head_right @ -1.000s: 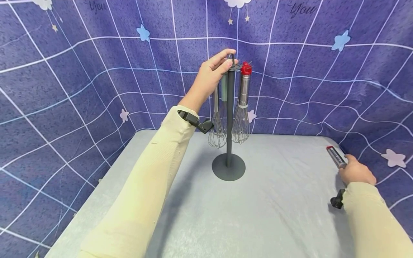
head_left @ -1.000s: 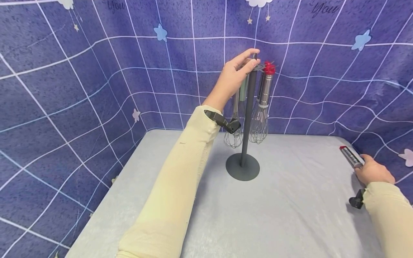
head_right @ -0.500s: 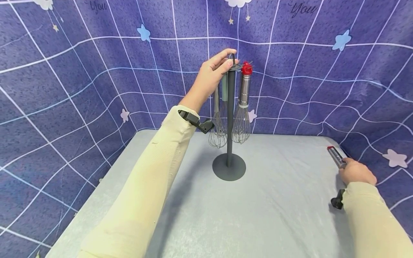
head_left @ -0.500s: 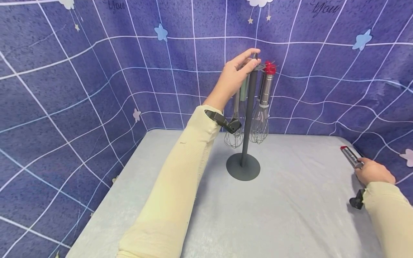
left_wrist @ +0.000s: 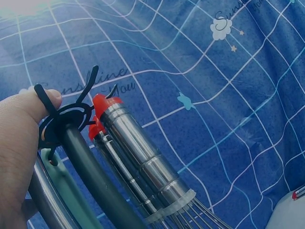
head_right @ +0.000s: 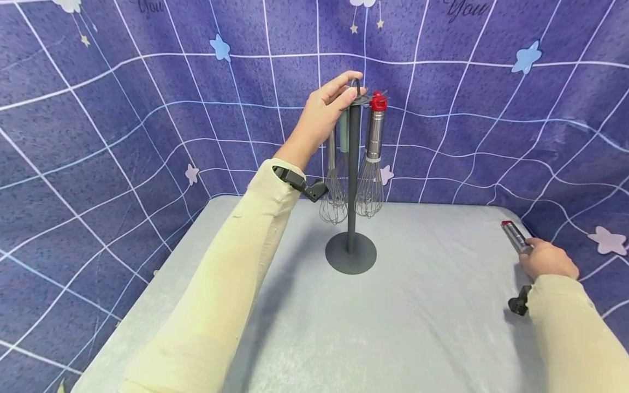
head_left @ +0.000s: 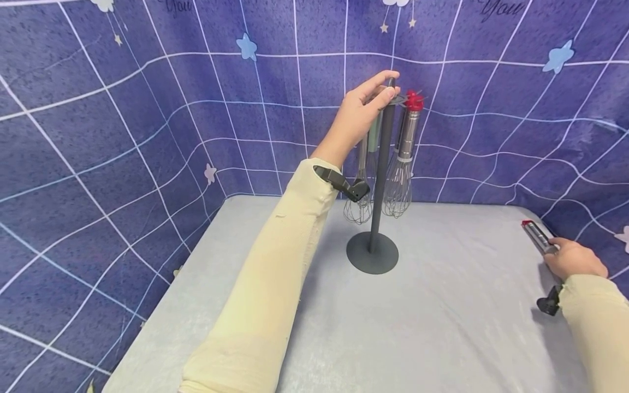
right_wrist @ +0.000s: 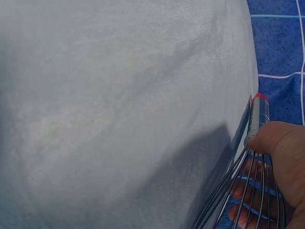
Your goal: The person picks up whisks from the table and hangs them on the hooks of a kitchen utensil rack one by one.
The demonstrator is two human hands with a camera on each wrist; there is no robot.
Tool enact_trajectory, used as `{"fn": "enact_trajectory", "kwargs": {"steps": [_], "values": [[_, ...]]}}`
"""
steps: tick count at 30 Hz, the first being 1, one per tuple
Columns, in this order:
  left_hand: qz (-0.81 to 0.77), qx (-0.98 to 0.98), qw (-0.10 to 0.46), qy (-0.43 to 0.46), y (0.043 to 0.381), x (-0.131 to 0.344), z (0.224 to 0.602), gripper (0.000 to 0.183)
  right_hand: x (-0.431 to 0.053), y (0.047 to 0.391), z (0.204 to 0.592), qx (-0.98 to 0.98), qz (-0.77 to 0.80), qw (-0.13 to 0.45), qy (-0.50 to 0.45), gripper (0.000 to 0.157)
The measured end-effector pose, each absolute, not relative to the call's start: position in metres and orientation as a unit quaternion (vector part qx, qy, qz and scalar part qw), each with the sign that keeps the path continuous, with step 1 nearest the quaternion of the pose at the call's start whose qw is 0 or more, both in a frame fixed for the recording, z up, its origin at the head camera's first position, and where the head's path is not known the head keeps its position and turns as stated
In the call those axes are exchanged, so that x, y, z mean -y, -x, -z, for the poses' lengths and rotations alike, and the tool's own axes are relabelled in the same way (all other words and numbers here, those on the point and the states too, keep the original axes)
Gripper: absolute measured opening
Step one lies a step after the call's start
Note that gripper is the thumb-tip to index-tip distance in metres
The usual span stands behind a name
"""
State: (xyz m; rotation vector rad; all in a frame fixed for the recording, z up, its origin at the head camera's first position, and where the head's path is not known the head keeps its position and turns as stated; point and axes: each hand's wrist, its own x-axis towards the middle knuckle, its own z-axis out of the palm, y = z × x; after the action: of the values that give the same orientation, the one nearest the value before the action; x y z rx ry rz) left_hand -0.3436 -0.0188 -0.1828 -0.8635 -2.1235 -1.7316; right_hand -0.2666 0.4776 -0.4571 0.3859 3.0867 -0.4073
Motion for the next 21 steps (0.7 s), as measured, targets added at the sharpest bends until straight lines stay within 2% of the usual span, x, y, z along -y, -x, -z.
{"fn": "enact_trajectory", "kwargs": {"steps": [10, 21], "values": [[0.597, 0.732, 0.136, 0.300, 0.3410, 0.0185, 0.1816, 0.036, -0.4816, 0.2679, 0.4517, -0.982, 0.156, -0.035, -0.100, 0.061], [0.599, 0.729, 0.138, 0.301, 0.3406, 0.0192, 0.1823, 0.036, -0.4762, 0.2765, 0.4460, -0.977, 0.182, -0.036, -0.104, 0.063]]}}
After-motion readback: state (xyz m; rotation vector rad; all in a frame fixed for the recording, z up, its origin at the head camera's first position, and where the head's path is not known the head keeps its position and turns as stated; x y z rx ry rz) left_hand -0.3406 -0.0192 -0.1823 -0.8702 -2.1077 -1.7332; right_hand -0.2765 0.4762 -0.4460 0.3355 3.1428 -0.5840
